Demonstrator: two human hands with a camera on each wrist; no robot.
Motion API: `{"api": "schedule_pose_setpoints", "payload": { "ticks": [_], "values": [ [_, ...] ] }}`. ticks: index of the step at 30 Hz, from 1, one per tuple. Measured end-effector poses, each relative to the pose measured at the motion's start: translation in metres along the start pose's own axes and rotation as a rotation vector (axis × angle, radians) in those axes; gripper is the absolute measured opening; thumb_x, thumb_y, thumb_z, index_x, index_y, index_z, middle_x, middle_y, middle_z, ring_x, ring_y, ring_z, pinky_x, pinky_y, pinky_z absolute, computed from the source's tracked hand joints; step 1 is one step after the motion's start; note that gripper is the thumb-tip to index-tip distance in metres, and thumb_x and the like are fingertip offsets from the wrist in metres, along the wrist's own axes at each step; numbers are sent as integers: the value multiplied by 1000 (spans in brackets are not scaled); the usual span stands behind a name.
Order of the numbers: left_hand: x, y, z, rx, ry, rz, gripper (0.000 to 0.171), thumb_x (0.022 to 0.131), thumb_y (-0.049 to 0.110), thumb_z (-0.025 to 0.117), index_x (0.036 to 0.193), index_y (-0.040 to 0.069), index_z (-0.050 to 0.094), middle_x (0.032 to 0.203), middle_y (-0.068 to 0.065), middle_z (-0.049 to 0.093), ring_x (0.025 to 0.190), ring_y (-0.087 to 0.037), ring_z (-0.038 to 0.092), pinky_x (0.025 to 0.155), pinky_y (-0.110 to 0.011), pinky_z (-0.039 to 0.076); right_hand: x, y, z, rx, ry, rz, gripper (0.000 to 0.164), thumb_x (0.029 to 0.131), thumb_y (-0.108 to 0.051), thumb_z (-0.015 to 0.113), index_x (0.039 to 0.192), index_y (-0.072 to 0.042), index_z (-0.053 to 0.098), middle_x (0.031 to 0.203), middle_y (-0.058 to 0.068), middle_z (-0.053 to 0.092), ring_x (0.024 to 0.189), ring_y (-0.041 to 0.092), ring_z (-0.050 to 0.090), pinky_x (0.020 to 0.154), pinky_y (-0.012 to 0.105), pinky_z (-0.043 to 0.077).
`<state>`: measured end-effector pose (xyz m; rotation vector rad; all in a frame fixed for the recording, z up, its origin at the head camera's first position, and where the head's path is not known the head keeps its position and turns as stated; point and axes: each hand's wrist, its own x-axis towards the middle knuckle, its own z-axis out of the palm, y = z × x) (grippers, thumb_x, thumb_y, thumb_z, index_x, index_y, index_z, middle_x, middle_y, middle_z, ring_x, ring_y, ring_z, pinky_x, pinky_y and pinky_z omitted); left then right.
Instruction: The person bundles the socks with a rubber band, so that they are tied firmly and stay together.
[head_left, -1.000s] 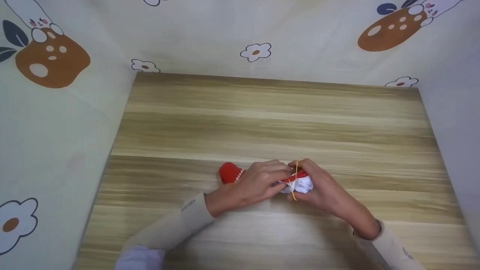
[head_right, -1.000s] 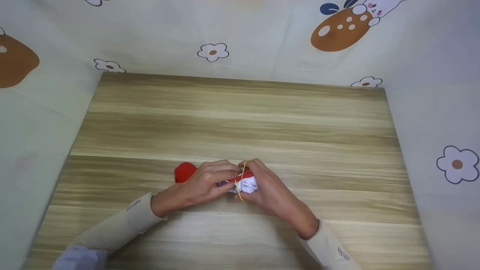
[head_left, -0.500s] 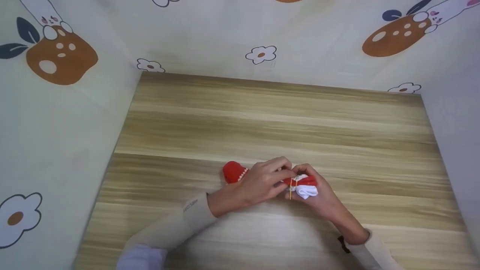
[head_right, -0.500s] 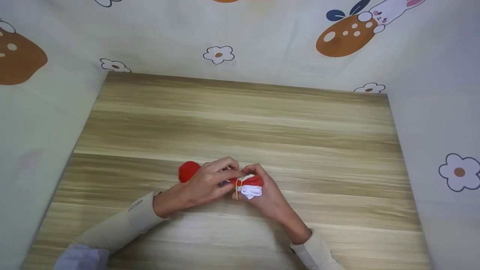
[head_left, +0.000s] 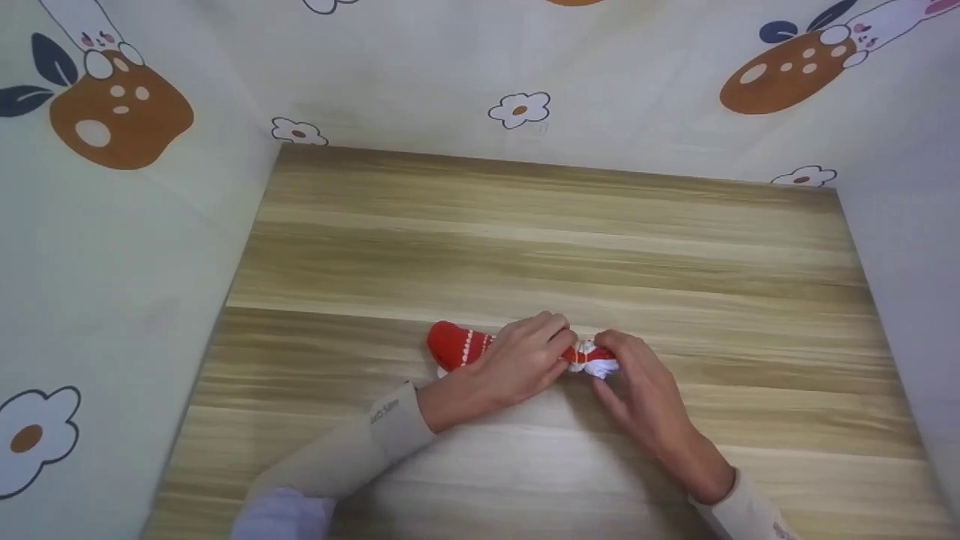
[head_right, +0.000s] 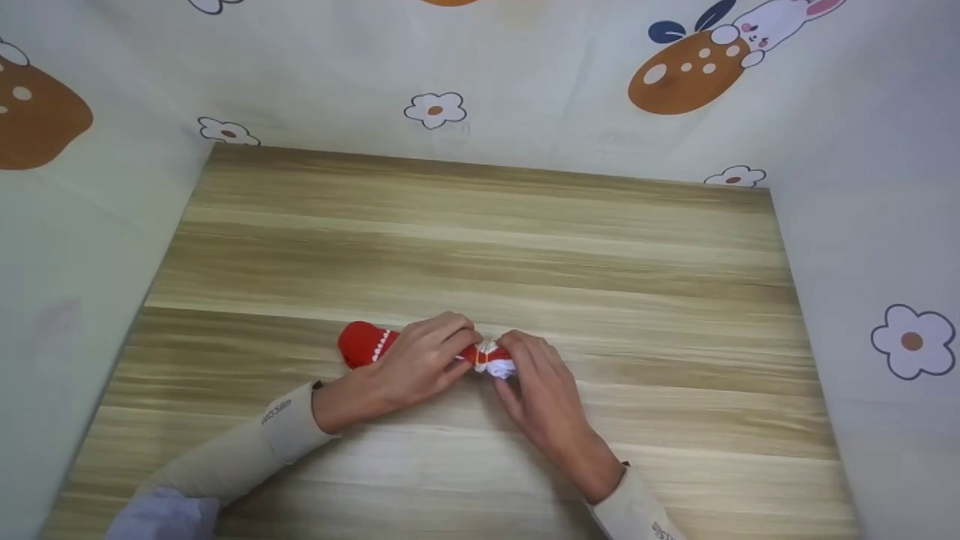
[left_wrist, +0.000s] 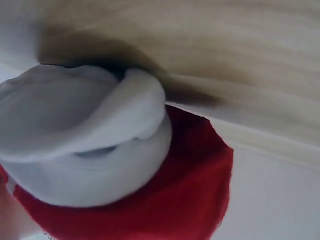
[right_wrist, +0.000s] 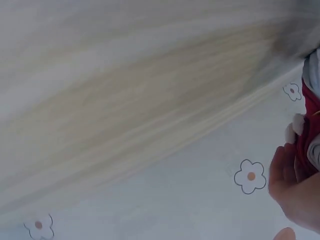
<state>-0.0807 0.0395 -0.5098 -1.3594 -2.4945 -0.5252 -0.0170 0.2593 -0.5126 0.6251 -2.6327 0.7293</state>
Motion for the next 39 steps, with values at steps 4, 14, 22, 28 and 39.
{"api": "schedule_pose_setpoints", "payload": {
  "ticks": [4, 14, 22, 28, 39],
  "values": [
    [-6, 0, -2, 47, -87, -41, 33, 97, 27, 69, 125, 12, 63, 118, -2, 69, 105, -15, 64, 90, -26, 58, -4, 2, -1, -41, 5, -12, 58, 74, 1, 87, 125, 1, 59, 123, 13, 67, 115, 25, 66, 98, 36, 52],
    [-42, -3, -10, 98, -226, -75, 67, 85, 41, 82, 141, 14, 58, 134, -3, 68, 120, -20, 65, 101, -37, 57, -16, 14, 5, -155, -22, -114, 47, 73, 1, 87, 109, -1, 56, 123, 15, 64, 103, 25, 67, 80, 38, 60],
    [-63, -2, -12, 125, -367, -91, 69, 94, 49, 70, 153, 20, 49, 152, -2, 57, 138, -22, 53, 118, -44, 43, -29, 25, 4, -187, -134, -173, 35, 79, -2, 78, 107, -3, 57, 133, 20, 61, 114, 33, 66, 96, 43, 56],
    [-73, -4, -15, 93, -492, -171, 81, 96, 62, 59, 163, 26, 32, 166, 0, 39, 153, -24, 36, 128, -51, 27, -37, 25, 4, -119, -195, -201, 32, 85, -17, 79, 110, -8, 62, 139, 13, 60, 120, 27, 62, 100, 40, 53],
    [-88, -12, -24, 39, -490, -309, 64, 105, 54, 45, 163, 34, 29, 170, 0, 32, 157, -24, 26, 129, -53, 19, -34, 19, 2, -75, -200, -114, 28, 84, -21, 87, 101, -12, 66, 128, 7, 64, 118, 21, 63, 98, 38, 55]
  ]
}}
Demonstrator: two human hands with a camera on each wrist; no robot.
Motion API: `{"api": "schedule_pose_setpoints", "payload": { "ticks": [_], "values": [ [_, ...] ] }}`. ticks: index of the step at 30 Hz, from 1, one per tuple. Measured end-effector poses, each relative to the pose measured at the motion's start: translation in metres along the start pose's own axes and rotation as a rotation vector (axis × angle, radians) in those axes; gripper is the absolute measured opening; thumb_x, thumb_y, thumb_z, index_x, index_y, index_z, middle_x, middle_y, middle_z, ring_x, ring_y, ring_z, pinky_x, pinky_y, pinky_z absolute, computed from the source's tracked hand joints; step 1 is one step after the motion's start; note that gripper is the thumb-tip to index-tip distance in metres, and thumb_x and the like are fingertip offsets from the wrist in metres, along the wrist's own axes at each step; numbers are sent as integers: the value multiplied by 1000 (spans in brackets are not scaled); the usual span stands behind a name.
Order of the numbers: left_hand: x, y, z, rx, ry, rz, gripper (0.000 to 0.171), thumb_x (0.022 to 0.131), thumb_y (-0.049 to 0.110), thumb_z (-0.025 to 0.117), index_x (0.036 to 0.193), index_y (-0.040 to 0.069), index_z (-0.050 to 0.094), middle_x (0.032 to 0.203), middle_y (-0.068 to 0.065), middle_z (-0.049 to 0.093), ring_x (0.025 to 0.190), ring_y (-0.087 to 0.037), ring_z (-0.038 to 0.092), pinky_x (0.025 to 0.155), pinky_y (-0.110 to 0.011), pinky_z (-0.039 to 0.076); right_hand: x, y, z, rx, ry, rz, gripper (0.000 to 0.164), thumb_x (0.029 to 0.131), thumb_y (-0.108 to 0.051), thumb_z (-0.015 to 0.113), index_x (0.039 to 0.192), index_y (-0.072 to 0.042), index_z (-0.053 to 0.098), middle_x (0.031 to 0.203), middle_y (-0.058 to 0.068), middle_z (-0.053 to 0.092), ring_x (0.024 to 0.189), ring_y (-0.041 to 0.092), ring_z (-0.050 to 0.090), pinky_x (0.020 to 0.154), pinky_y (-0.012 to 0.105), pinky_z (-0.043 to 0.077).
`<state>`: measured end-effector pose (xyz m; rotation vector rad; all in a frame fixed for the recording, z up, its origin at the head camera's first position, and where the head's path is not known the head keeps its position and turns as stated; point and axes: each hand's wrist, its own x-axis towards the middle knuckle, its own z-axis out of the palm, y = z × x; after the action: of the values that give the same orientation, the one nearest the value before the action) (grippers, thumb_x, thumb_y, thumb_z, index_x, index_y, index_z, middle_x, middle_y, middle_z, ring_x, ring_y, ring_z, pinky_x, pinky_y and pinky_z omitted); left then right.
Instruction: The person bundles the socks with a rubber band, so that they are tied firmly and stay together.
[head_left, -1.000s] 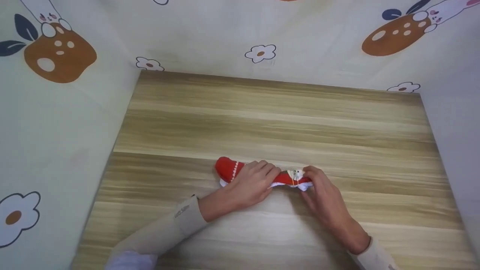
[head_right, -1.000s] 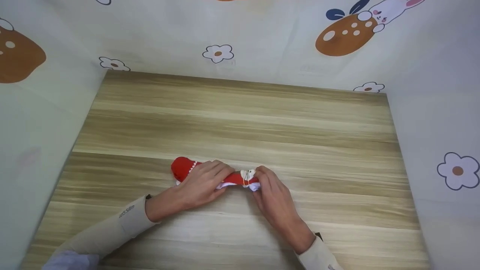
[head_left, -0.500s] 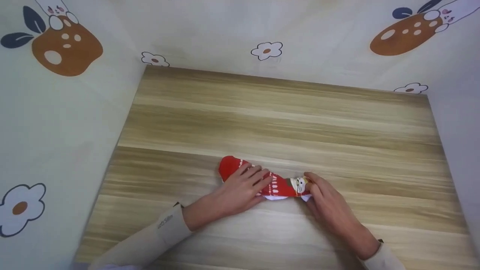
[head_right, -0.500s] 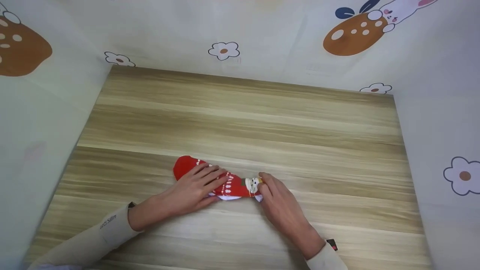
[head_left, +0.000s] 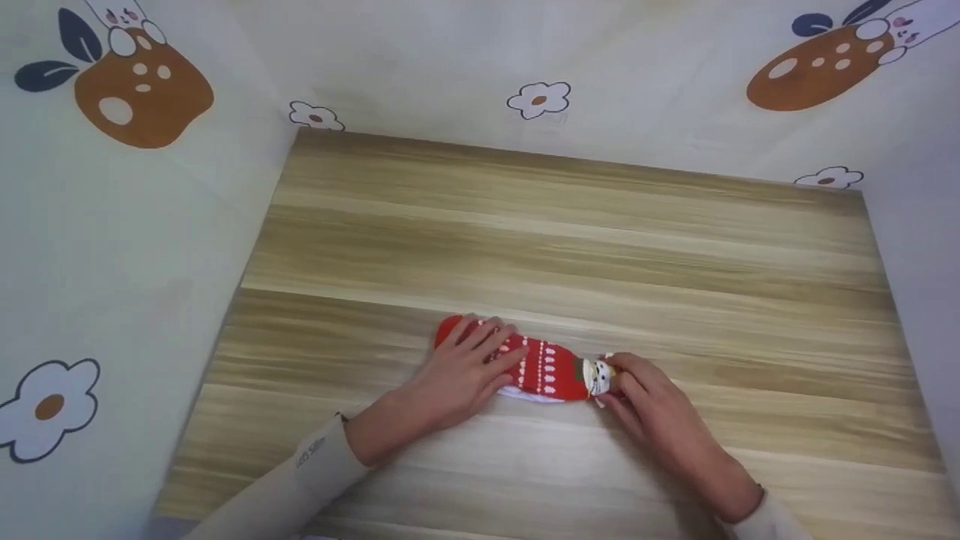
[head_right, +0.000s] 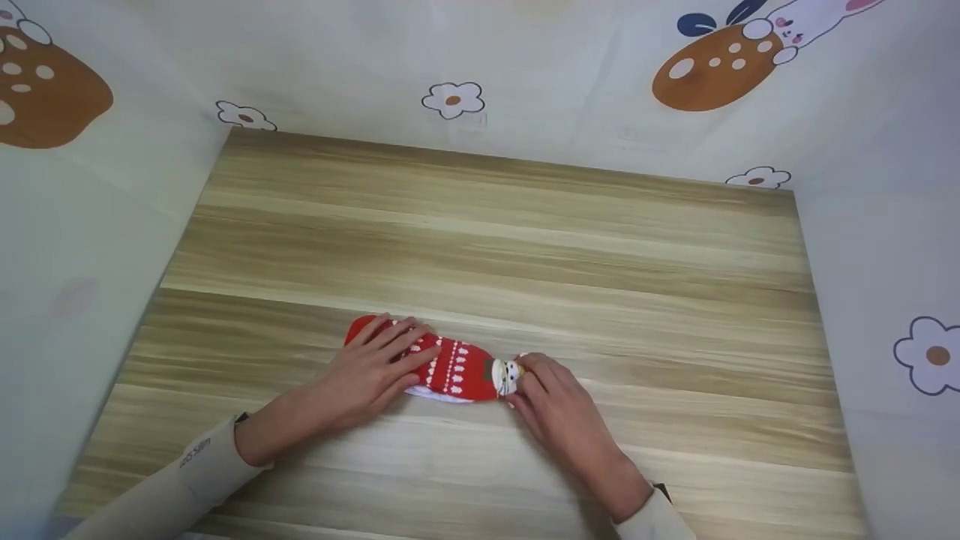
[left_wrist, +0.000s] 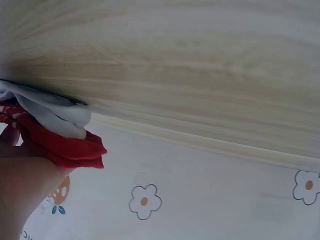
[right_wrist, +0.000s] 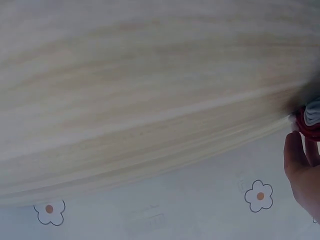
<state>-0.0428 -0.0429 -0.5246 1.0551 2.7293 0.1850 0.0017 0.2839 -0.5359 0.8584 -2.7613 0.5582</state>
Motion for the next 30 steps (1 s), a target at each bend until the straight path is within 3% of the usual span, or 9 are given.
{"api": "schedule_pose_setpoints", "payload": {
  "ticks": [4, 13, 18, 30],
  "values": [
    [-3, -6, 0, 0, 23, -19, 65, 105, 53, 47, 164, 32, 28, 169, -1, 33, 156, -25, 28, 128, -54, 19, 1, -1, -3, 33, 6, 48, 32, 82, -17, 88, 102, -12, 63, 124, 5, 66, 116, 19, 64, 97, 36, 54],
    [-12, -20, 2, -89, 23, -52, 90, 91, 67, 63, 165, 35, 23, 171, -1, 28, 158, -29, 24, 128, -61, 13, 8, -1, -2, -15, 0, 79, 50, 81, -14, 88, 126, -9, 66, 129, 8, 65, 120, 26, 62, 104, 39, 48],
    [-12, -22, 4, -90, 24, -76, 91, 91, 62, 68, 164, 34, 24, 169, -4, 30, 158, -31, 24, 128, -61, 16, 13, 1, 0, -26, 28, 63, 51, 80, -11, 89, 126, -7, 67, 128, 10, 66, 119, 29, 62, 104, 42, 48],
    [-9, -23, 4, -91, 39, -80, 87, 92, 59, 69, 164, 33, 26, 167, -4, 33, 157, -31, 26, 127, -61, 18, 13, 0, -1, -1, -23, 122, 47, 83, -15, 87, 126, -10, 67, 128, 8, 66, 118, 29, 63, 102, 46, 51]
  ]
}}
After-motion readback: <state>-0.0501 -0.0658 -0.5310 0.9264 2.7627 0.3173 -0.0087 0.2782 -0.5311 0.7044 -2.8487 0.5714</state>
